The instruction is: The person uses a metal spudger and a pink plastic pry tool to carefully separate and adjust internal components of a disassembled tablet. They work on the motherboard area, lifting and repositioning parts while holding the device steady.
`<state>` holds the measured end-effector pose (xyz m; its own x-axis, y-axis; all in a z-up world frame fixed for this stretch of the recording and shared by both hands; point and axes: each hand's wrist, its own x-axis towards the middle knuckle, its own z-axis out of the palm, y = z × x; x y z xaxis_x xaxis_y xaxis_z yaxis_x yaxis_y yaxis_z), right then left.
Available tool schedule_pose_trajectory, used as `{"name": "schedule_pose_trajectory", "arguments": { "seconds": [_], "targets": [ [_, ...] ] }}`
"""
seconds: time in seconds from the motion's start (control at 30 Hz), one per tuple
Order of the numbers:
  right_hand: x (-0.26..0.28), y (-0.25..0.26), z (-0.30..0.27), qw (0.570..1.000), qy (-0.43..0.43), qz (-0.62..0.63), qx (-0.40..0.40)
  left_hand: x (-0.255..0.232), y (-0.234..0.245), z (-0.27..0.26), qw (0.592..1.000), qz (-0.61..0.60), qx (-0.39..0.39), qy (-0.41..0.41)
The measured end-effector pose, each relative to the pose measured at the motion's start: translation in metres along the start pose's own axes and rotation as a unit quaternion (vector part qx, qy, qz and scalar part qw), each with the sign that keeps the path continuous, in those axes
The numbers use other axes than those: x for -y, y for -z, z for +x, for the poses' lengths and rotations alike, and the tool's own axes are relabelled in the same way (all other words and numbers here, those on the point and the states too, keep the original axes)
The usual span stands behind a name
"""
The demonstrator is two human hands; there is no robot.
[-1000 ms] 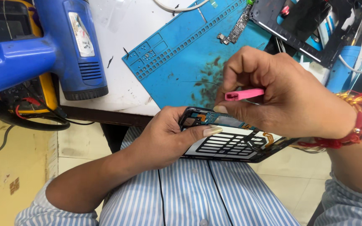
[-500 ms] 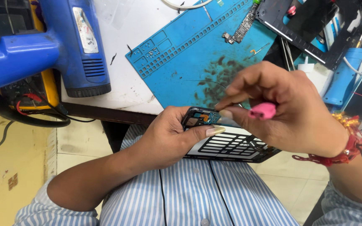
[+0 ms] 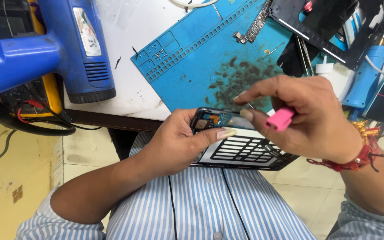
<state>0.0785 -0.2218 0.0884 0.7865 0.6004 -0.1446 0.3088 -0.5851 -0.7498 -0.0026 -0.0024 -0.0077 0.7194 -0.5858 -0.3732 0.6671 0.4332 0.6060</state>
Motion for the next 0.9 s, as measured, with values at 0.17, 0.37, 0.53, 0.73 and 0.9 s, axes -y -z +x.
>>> {"name": "schedule_pose_trajectory", "arguments": {
  "seconds": [0.17,0.37,0.53,0.73,0.9],
  "targets": [
    [-0.016,-0.003,0.002,0.996,0.026,-0.079,-0.001,0.006,0.008,0.016,0.997,-0.006,-0.065,0.043],
    [-0.053,-0.021,0.004,0.987,0.038,-0.156,-0.007,0.016,0.015,0.04,0.995,-0.063,-0.074,0.023],
    [-0.078,-0.026,0.003,0.986,0.034,-0.16,-0.032,0.019,0.017,0.041,0.997,-0.028,-0.057,-0.041],
    [-0.094,-0.027,0.001,0.988,0.041,-0.113,-0.094,0.01,0.01,0.011,0.916,0.345,-0.093,-0.181],
    [-0.098,-0.026,-0.01,0.954,0.048,-0.179,-0.234,0.002,0.01,0.003,0.741,0.616,-0.182,-0.197]
  ]
}}
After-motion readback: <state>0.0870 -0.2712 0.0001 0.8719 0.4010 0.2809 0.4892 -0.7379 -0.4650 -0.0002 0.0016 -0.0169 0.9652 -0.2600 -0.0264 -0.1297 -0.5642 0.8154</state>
